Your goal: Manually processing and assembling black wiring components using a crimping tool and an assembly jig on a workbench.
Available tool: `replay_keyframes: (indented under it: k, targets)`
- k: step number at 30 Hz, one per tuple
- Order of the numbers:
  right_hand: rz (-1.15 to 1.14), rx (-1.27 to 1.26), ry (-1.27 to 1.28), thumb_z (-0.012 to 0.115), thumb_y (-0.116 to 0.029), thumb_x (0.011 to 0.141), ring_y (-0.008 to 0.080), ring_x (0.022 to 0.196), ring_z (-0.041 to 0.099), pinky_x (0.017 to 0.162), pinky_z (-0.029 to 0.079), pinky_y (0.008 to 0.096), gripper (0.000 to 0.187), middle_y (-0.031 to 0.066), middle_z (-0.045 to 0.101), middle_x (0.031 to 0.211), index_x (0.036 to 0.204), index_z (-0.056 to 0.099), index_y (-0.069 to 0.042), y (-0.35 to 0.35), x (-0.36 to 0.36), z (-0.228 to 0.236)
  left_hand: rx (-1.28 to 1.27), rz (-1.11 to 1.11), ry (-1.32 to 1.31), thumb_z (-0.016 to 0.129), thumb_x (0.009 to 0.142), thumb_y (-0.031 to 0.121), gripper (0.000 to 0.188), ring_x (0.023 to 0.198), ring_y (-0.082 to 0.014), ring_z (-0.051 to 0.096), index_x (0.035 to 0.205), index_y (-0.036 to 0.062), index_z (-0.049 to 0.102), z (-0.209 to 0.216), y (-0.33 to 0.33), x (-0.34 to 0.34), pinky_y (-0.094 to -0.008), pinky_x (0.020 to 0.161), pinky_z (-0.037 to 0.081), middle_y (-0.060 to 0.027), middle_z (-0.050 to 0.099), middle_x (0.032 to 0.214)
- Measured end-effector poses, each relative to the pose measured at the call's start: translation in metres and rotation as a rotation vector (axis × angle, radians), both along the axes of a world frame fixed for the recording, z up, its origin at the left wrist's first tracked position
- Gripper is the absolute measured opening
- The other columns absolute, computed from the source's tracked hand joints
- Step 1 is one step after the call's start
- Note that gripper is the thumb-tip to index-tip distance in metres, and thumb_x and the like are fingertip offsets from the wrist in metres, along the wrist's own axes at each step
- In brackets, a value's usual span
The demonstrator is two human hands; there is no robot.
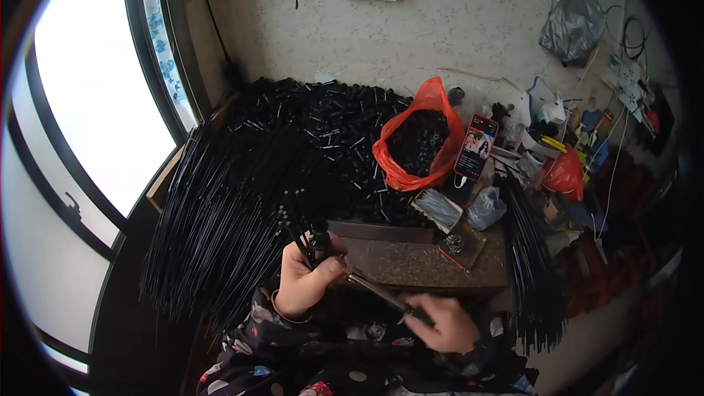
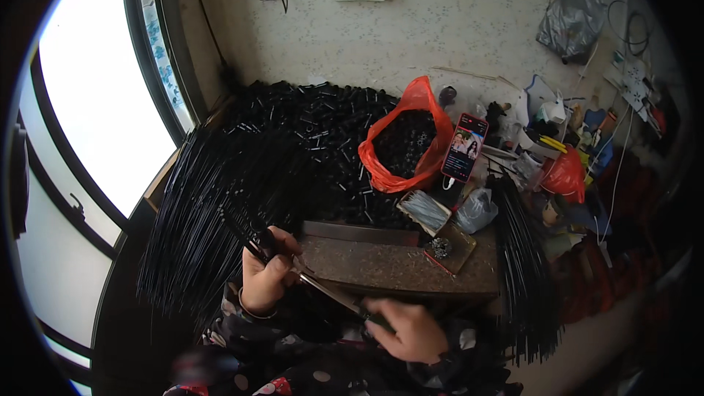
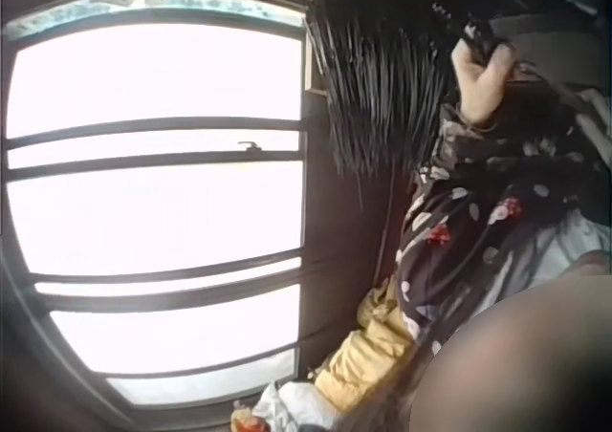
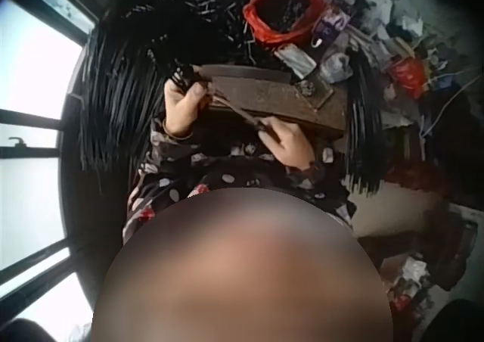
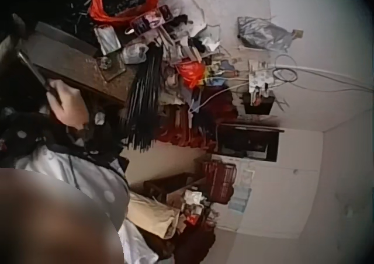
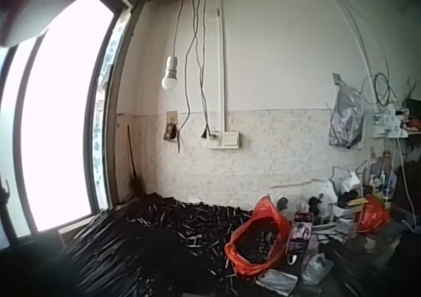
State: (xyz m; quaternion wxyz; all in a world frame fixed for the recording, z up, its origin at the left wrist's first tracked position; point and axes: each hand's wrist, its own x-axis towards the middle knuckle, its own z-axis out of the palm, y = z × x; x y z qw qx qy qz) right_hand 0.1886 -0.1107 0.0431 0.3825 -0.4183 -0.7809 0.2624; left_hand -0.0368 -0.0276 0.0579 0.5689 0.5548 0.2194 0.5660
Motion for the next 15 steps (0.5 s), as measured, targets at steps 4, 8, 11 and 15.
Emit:
replay_keyframes:
  k: [4,8,11,15]
  targets:
    - [-0.045,-0.151,0.019,0.064,-0.006,0.074,0.0215,0.063,0.058,0.06,0.047,0.0306,0.038,0.0133,0.059,0.078,0.108,0.049,0.003,-0.005,-0.001,-0.006,0.003,-0.171,-0.012,0.063,0.082,0.012,0.015,0.063,-0.0036,0.048,0.09,-0.0003,0.058,0.007,-0.003,0.008,-0.0188,0.056,0.038,0.0019,0.056,0.072]
    - [-0.02,-0.376,0.048,0.065,-0.008,0.072,0.0196,0.065,0.058,0.062,0.047,0.032,0.045,0.0129,0.058,0.079,0.112,0.045,0.002,-0.002,-0.016,-0.014,0.14,-0.158,0.102,0.079,0.068,0.009,0.037,0.078,-0.0054,0.053,0.096,-0.0006,0.057,0.006,0.005,0.004,-0.021,0.068,0.043,0.0,0.058,0.085]
    - [-0.315,0.355,-0.185,0.056,0.001,0.068,0.0265,0.066,0.058,0.059,0.047,0.033,0.042,0.0154,0.057,0.083,0.109,0.048,0.003,0.003,-0.006,-0.016,0.19,-0.042,0.148,0.087,0.056,0.014,0.052,0.081,-0.0054,0.052,0.096,0.0002,0.056,0.011,-0.001,-0.002,-0.0211,0.071,0.043,0.0004,0.058,0.087]
    - [0.283,-0.995,0.537,0.056,-0.017,0.084,0.0227,0.053,0.056,0.05,0.047,0.0321,0.027,0.0137,0.058,0.068,0.096,0.054,0.007,-0.014,-0.003,-0.02,0.089,-0.164,0.081,0.09,0.049,0.024,0.057,0.07,-0.0037,0.045,0.091,0.0019,0.056,-0.005,0.009,-0.003,-0.0194,0.061,0.036,0.0051,0.051,0.077]
